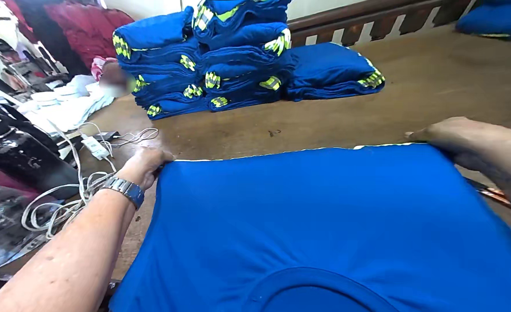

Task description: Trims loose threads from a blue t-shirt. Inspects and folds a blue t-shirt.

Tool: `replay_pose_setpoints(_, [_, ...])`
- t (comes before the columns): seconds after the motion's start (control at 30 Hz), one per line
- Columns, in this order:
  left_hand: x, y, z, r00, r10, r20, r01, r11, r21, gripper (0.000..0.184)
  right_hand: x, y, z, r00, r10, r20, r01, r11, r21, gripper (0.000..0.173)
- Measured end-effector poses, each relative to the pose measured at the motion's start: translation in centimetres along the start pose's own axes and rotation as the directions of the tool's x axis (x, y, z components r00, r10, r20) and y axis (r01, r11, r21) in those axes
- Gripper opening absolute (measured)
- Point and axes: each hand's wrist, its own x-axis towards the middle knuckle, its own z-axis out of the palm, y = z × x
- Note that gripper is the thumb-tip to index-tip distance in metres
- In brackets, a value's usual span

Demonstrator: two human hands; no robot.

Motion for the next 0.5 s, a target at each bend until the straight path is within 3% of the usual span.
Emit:
replay_pose_setpoints(0.1, [-0.9,-0.3,0.5,0.998,0.019,-0.061,-0.031,0.979,-0.199,0.017,-0.1,0.2,0.6,0.995,0.004,-0.097,0.005,0.996,0.087,0.030])
replay_pose_setpoints(0.17, [-1.5,-1.0,0.7,0.988,0.044,-0.147,-0.086,0.953,-0.291,0.031,-0.6,0.3,0.7,0.986,-0.044,-0.160,0.053,0.997,0.054,0.033])
replay_pose_setpoints(0.27, [-2.3,-3.9,0.3,0.980,0.028,-0.199,-0.096,0.936,-0.339,0.039,-1.0,2.1,1.0,0.962,-0.221,-0.163,0.181,0.957,-0.228,0.030])
replay_pose_setpoints(0.3, [-2.0,-5.3,-0.1,0.977,0.015,-0.213,-0.089,0.937,-0.338,0.036,-1.0,2.6,1.2,0.961,-0.248,-0.123,0.191,0.915,-0.355,0.031])
replay_pose_setpoints(0.33, [-1.3,-7.0,-0.8,0.972,0.017,-0.236,-0.096,0.940,-0.328,0.030,-0.7,2.9,1.4,0.964,-0.245,-0.102,0.191,0.908,-0.373,0.032])
replay_pose_setpoints(0.37, [-0.7,-8.4,-1.9,0.970,0.019,-0.243,-0.104,0.934,-0.342,0.025,-0.3,2.7,1.5,0.965,-0.259,-0.049,0.202,0.846,-0.493,0.030])
replay_pose_setpoints(0.4, [-0.5,-9.3,-3.2,0.972,0.041,-0.233,-0.120,0.935,-0.334,0.022,-0.1,2.3,1.6,0.961,-0.276,0.023,0.220,0.710,-0.669,0.025])
replay_pose_setpoints(0.47, [-1.4,-8.7,-4.9,0.973,0.153,-0.175,-0.201,0.934,-0.297,0.016,-1.4,1.9,1.2,0.938,-0.329,0.107,0.285,0.561,-0.777,0.017])
replay_pose_setpoints(0.5, [-2.1,-7.6,-5.5,0.964,0.230,-0.135,-0.260,0.921,-0.291,0.016,-2.2,1.5,0.9,0.931,-0.347,0.115,0.302,0.555,-0.775,0.017])
